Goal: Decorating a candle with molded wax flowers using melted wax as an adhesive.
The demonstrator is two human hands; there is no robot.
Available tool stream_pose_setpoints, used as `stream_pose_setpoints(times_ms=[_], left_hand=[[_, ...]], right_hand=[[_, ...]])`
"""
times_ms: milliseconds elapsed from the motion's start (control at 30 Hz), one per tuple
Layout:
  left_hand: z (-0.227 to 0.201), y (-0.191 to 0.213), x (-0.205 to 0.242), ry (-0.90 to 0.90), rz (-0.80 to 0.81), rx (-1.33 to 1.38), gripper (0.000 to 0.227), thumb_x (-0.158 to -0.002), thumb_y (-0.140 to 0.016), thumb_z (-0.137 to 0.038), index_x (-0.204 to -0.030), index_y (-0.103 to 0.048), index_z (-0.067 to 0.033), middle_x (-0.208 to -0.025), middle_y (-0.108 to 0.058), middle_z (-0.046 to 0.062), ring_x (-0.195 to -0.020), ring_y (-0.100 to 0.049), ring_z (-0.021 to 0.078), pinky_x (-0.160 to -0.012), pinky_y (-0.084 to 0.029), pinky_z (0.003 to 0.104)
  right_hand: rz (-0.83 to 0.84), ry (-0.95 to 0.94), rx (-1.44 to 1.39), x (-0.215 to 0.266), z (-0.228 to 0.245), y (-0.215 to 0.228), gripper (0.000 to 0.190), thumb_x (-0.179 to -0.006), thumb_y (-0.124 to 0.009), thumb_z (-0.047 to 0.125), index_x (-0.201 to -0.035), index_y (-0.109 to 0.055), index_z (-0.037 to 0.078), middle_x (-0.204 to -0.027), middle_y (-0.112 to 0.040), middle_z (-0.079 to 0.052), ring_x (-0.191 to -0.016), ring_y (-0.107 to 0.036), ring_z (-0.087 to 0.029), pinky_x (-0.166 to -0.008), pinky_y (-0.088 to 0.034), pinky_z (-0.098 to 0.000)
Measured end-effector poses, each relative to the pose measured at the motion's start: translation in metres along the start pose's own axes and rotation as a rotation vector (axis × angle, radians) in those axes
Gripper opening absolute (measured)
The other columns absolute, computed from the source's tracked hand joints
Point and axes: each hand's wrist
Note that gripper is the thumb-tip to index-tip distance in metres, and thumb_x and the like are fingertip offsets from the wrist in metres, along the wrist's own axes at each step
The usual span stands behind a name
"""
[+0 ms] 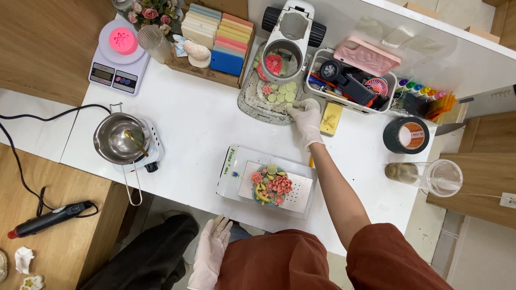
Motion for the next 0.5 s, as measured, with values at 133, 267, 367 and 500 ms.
stream_pose_setpoints(times_ms=[133, 267, 367, 500], left_hand=[[0.001, 0.001, -0.002, 0.004, 0.012, -0.005, 0.058, -0.107, -0.033, -0.036, -0.152, -0.043, -0.0003, -0.154, -0.051, 0.014, -0.145, -0.044, 0.0241, -0.122, -0.028, 0.035], [-0.001, -0.004, 0.002, 0.001, -0.013, 0.005, 0.057, -0.107, -0.034, -0.035, -0.152, -0.043, -0.0003, -0.153, -0.051, 0.015, -0.145, -0.045, 0.0247, -0.122, -0.028, 0.036], [-0.002, -0.002, 0.001, 0.001, -0.005, 0.009, 0.057, -0.107, -0.034, -0.035, -0.151, -0.043, -0.0002, -0.153, -0.051, 0.015, -0.145, -0.045, 0.0243, -0.121, -0.028, 0.035], [0.002, 0.004, -0.004, 0.005, -0.002, 0.029, 0.057, -0.107, -0.035, -0.036, -0.151, -0.045, -0.0004, -0.152, -0.052, 0.014, -0.142, -0.047, 0.0241, -0.121, -0.029, 0.035]], right_hand=[[0.06, 0.003, -0.021, 0.003, 0.005, -0.003, 0.031, -0.084, -0.083, 0.012, -0.109, -0.072, -0.003, -0.081, -0.074, -0.006, -0.067, -0.066, -0.01, -0.062, -0.053, -0.0245], [0.009, 0.097, 0.128, 0.005, 0.006, -0.006, 0.03, -0.083, -0.082, 0.01, -0.11, -0.07, 0.001, -0.081, -0.074, -0.004, -0.071, -0.067, -0.009, -0.067, -0.055, -0.0237], [0.015, 0.172, 0.117, 0.001, -0.001, -0.008, 0.03, -0.083, -0.082, 0.009, -0.11, -0.07, 0.002, -0.082, -0.074, -0.003, -0.074, -0.067, -0.008, -0.07, -0.055, -0.0232], [0.032, 0.144, 0.094, 0.008, 0.01, -0.007, 0.029, -0.084, -0.08, 0.01, -0.111, -0.069, 0.003, -0.084, -0.075, -0.002, -0.075, -0.067, -0.007, -0.071, -0.055, -0.0222]])
Point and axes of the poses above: each hand's wrist, its own x-axis away from the middle knuckle, its own y-axis out of the back of the hand, z = x × y
